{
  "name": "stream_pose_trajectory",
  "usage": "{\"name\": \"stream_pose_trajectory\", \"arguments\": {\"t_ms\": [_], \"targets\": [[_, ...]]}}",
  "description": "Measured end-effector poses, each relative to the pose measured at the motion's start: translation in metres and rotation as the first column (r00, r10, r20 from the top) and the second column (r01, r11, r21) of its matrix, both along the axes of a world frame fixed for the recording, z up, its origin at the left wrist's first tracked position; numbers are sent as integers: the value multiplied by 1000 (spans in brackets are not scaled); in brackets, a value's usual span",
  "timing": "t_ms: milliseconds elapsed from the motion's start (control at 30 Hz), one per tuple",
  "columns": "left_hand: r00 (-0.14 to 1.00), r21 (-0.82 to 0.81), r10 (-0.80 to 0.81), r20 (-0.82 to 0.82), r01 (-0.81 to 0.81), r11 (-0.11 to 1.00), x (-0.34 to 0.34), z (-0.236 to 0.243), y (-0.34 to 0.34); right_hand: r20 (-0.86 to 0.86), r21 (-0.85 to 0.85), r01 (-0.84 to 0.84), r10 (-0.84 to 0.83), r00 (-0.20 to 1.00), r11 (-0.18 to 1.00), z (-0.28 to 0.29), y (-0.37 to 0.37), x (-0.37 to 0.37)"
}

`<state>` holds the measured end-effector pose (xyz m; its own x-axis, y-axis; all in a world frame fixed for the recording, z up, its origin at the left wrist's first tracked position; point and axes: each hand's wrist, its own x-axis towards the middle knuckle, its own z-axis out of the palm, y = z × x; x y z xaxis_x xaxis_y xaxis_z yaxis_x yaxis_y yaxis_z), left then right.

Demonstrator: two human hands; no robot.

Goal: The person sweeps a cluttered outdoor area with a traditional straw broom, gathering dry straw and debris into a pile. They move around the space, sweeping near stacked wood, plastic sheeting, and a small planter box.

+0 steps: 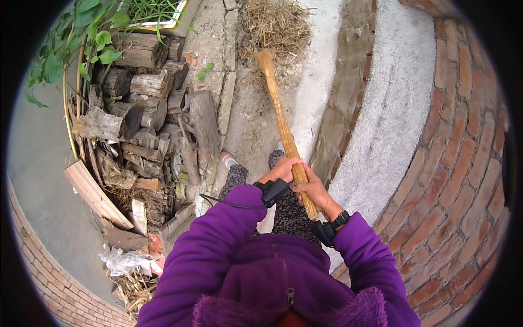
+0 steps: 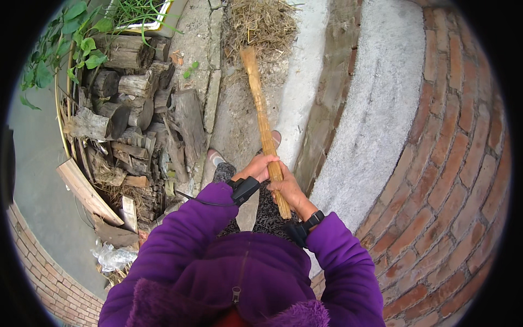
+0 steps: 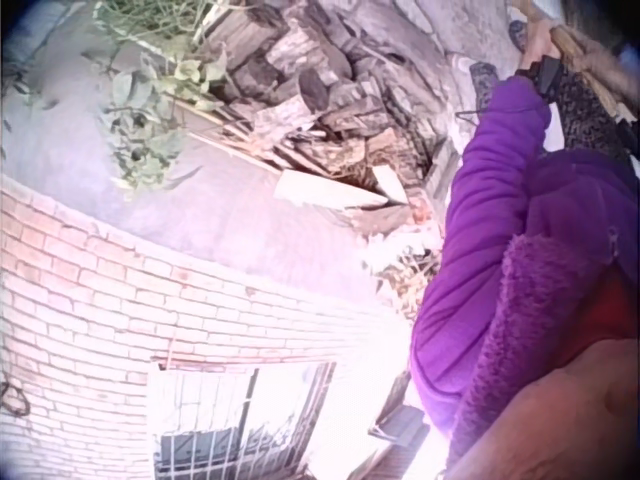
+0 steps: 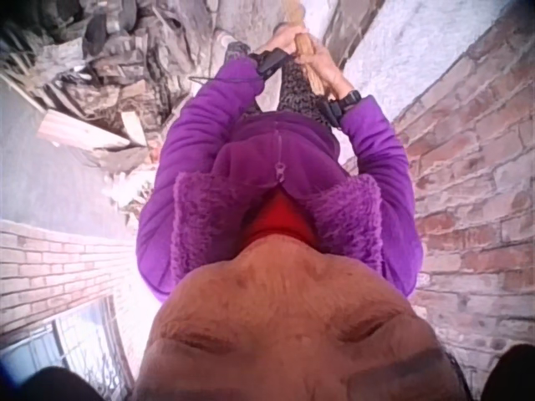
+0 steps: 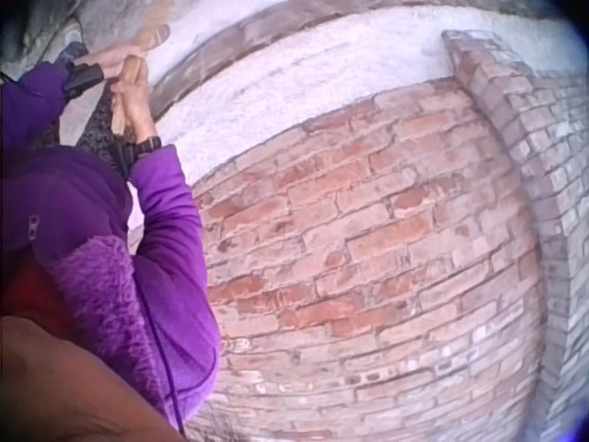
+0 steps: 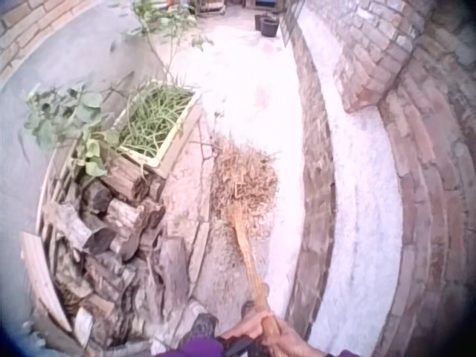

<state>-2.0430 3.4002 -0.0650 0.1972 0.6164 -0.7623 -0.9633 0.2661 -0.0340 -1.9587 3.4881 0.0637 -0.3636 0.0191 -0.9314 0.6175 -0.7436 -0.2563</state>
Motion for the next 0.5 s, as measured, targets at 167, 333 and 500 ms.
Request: {"name": "stream_pose_trajectory", "arguments": {"t_ms": [167,333,500], "targets": [[973,-164,43,228,-5,986,18,-6,-35,5,-173,-117,119,993,978,-21,-1,10],[967,-343,46,250,44,938,40,-26,-41,36,-231,-358,375,926,905,-64,21,3],[996,-154,86,38,-79,985,15,-43,12,26,-69,-146,148,989,987,-68,62,-4]]}}
